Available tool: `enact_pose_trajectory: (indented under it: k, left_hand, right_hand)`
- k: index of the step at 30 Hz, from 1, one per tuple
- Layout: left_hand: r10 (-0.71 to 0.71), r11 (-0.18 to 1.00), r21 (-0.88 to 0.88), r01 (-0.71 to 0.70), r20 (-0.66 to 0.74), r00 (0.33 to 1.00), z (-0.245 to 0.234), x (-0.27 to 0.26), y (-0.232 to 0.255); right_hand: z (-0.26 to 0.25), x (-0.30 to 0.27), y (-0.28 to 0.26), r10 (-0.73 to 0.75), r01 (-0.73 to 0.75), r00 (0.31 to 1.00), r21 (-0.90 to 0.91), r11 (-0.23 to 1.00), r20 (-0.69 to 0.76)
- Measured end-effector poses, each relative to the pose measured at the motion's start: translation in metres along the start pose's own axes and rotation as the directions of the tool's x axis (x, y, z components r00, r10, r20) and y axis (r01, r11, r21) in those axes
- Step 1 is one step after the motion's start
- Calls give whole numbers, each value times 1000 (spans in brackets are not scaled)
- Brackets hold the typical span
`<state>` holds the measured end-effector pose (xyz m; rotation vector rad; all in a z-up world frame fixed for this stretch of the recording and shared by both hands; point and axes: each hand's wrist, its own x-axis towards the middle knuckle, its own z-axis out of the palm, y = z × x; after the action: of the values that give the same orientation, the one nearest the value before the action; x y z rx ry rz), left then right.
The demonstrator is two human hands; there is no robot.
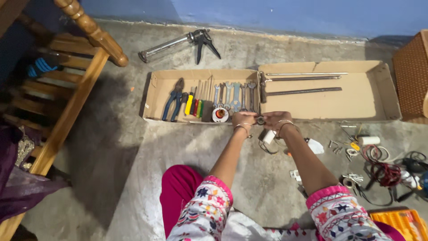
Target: The person sits on the floor and organizes various tools and hardware into a cardboard box. They place pliers, screwdrivers, wrenches, nuts, bolts, and electrical components into the box, arranging them neatly.
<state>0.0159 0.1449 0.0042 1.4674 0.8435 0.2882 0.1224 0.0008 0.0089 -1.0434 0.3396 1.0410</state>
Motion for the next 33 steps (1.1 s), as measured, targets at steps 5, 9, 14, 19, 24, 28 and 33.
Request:
enact_pose_trajectory:
  k: [5, 9, 14, 19, 24, 28, 33]
  left_hand:
    - [-23, 991, -127, 52, 223, 975, -43, 44, -16]
    - [-106, 818, -481, 317, 415, 903, -65, 50, -12]
    - [373, 924, 65, -377, 67, 925, -79, 39, 16]
    - [276, 517, 757, -399, 294, 915, -59, 33, 44]
    - [127, 178, 941, -288, 269, 955, -43, 36, 44]
    - [116, 122, 945, -304, 290, 950, -41, 42, 37]
    - [99, 196, 950, -243, 227, 969, -41, 41, 35]
  right_hand:
    - [44, -13, 12, -80, 76, 997, -164, 984, -14]
    - [61, -28, 20, -108, 115, 984, -38, 993, 138]
    - [74, -59, 25, -294, 284, 943, 82, 955, 158]
    - [103, -94, -4, -351, 300, 909, 229, 926, 227]
    - [129, -134, -29, -514, 441, 800, 276, 854, 310]
    - [142, -160, -53, -594, 512, 714, 302, 804, 372]
    - [159, -178, -71, -635, 540, 645, 335, 772, 425]
